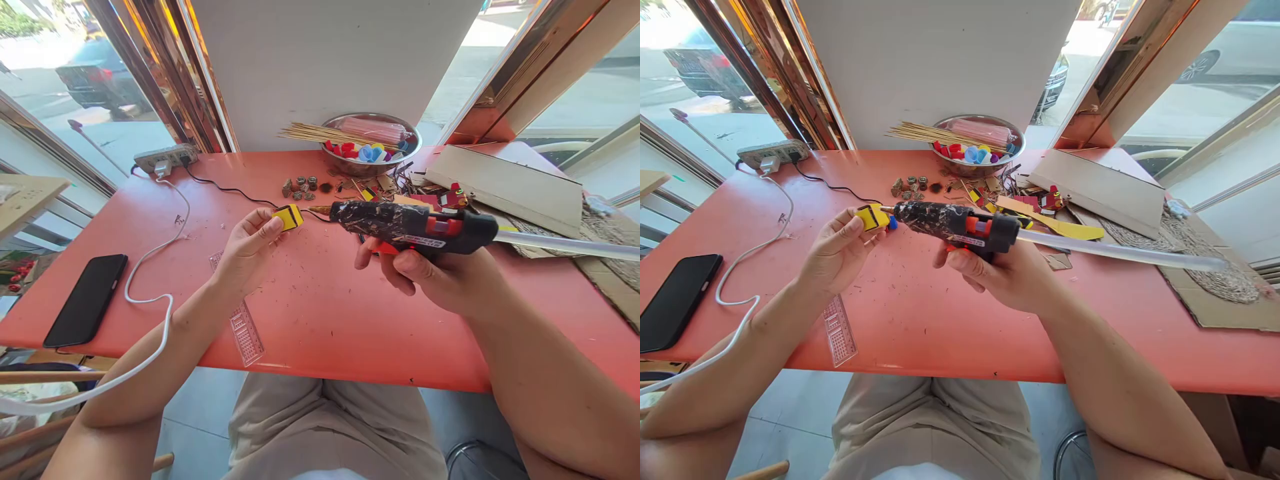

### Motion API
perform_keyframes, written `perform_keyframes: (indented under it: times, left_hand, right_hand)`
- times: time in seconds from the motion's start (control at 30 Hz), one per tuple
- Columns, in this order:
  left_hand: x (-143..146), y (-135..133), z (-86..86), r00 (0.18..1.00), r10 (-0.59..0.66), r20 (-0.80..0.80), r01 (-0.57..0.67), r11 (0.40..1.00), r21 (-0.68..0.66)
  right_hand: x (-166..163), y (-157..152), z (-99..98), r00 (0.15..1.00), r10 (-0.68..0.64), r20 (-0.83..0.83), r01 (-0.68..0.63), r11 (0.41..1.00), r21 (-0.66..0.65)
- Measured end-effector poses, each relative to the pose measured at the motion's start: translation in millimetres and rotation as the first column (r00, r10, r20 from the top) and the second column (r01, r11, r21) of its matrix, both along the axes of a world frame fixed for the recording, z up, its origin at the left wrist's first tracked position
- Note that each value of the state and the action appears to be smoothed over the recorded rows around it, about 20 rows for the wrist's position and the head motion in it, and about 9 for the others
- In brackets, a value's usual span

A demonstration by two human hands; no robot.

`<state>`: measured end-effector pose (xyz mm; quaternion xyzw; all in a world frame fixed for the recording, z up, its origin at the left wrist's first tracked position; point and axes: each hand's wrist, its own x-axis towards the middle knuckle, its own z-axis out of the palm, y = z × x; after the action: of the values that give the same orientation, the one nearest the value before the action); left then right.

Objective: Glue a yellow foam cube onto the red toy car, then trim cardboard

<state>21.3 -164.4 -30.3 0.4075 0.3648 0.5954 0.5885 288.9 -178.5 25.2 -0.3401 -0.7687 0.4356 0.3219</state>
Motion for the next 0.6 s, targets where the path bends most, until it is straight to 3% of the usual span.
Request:
perform_keyframes:
  times: [0.2,0.37,0.47,0.6]
  left_hand:
    - [0,-2,-0.6,0.999,-0.001,-0.05,0.002,1.0,0.028]
    - [2,-3,-0.3,0.998,-0.011,-0.067,0.013,0.999,0.033]
    - [2,-3,0.3,0.999,0.006,-0.051,-0.005,1.0,0.021]
    - [-1,-3,2.0,0.999,0.038,-0.017,-0.038,0.999,0.012]
  right_hand:
    - [-15,-8,2.3,0.997,-0.04,-0.064,0.032,0.992,-0.125]
    - [-13,-6,1.6,0.997,-0.032,-0.063,0.023,0.99,-0.141]
    - [-9,-6,0.2,0.996,-0.082,0.032,0.084,0.995,-0.062]
    - [-9,-7,-1.6,0.939,-0.294,0.176,0.248,0.938,0.242]
